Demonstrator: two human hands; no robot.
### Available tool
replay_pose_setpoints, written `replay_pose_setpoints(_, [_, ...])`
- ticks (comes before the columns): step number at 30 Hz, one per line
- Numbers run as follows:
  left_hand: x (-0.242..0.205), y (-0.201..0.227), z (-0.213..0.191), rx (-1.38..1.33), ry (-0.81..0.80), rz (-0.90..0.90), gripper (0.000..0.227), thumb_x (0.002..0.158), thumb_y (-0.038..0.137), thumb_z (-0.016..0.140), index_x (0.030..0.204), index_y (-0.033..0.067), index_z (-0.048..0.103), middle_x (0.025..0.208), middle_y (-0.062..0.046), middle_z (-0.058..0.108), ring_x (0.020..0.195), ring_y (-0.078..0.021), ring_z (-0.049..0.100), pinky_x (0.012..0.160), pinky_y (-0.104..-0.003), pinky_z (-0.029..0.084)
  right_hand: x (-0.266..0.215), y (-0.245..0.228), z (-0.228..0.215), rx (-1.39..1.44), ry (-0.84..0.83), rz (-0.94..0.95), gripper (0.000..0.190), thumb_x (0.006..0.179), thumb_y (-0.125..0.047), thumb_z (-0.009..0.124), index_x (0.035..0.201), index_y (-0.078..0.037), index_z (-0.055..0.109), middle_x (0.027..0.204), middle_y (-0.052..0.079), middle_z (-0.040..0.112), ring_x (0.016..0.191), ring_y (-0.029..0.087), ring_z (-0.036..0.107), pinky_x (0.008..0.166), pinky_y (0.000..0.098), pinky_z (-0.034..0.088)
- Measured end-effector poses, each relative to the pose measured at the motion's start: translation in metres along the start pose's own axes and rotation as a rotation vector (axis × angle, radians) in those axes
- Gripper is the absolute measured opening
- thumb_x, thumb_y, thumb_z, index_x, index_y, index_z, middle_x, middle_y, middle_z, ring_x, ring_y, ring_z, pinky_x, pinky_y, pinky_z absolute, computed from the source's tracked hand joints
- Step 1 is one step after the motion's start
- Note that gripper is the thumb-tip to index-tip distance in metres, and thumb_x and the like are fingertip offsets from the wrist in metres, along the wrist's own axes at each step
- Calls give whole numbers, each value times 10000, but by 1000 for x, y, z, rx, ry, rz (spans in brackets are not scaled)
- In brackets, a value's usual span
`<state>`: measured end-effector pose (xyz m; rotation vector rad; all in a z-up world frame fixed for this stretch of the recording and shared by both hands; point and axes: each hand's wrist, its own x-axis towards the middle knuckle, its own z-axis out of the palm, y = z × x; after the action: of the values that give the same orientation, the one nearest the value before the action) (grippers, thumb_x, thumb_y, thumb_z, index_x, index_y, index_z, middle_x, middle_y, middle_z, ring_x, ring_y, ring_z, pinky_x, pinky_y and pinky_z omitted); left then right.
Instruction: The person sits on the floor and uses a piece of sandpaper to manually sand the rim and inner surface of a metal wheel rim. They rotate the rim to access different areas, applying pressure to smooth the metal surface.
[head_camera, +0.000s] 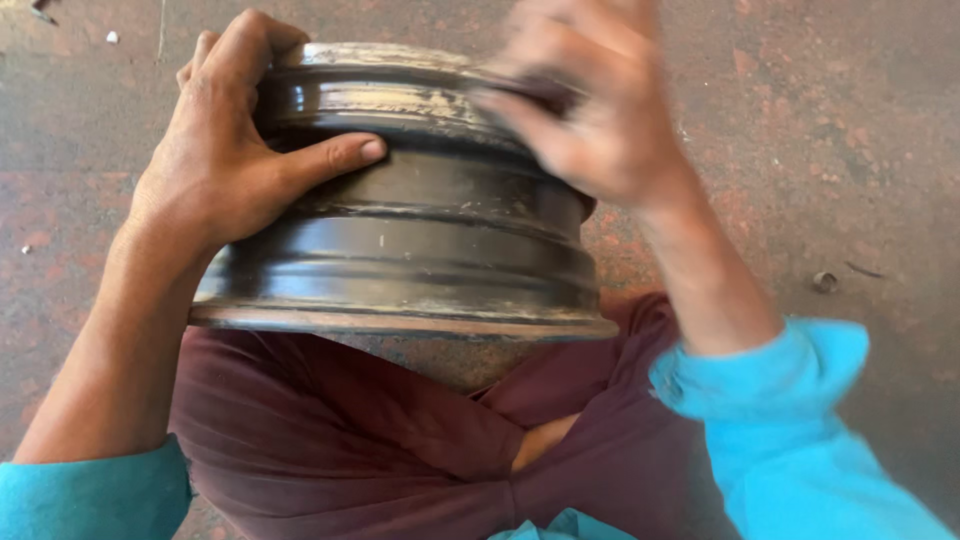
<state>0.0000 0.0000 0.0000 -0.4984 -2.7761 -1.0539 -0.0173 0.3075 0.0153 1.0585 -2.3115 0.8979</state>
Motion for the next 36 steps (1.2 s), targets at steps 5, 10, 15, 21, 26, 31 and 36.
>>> replay_pose_setpoints(5, [5,4,4,-34,61,113,811,747,516,940,1294,58,556,1255,-180,538,1227,-381,471,1009,-542,463,-41,10,-11,54,107,83,238,938,-217,861,927,-150,633,951,13,615,992,203,562,923,430,519])
replay_pose_setpoints(10, [16,22,21,32,123,385,738,853,532,956,1262,45,582,1202,-127,605,1206,-353,520,1108,-504,371,34,-1,20,-157,-82,-183,202,945,-188,841,1006,-125,660,963,15,623,961,179,602,873,412,480])
replay_pose_setpoints(15, [14,17,19,3,120,394,703,869,538,946,1239,50,601,1177,-111,618,1189,-329,526,1112,-483,357,10,12,-5,-153,-3,-315,253,1012,-155,894,995,-126,643,1024,28,633,1027,203,595,989,488,427])
replay_pose_setpoints(21, [19,25,28,18,118,400,711,839,549,963,1222,60,618,1160,-100,636,1151,-327,521,1103,-490,349,-33,18,-30,-16,24,66,274,971,-265,836,1084,-122,631,1059,23,633,1076,209,587,1011,397,520])
replay_pose_setpoints(26, [19,32,29,40,109,409,728,851,533,955,1236,29,599,1185,-130,619,1198,-346,510,1097,-498,355,23,7,-6,126,-186,138,260,958,-338,765,1074,-164,612,974,-19,646,927,102,625,848,323,545])
replay_pose_setpoints(31, [15,20,25,25,131,399,730,841,528,953,1227,18,601,1165,-133,617,1199,-350,507,1077,-500,362,-29,22,-18,-62,19,-22,221,1090,-271,721,1121,-113,569,1050,67,534,999,154,530,776,353,486])
replay_pose_setpoints(36, [21,25,37,62,144,407,728,864,557,968,1242,43,617,1170,-101,633,1189,-325,525,1128,-497,350,-28,36,-19,-172,28,-120,200,1109,-243,642,1097,-68,544,938,77,519,925,204,524,807,383,501])
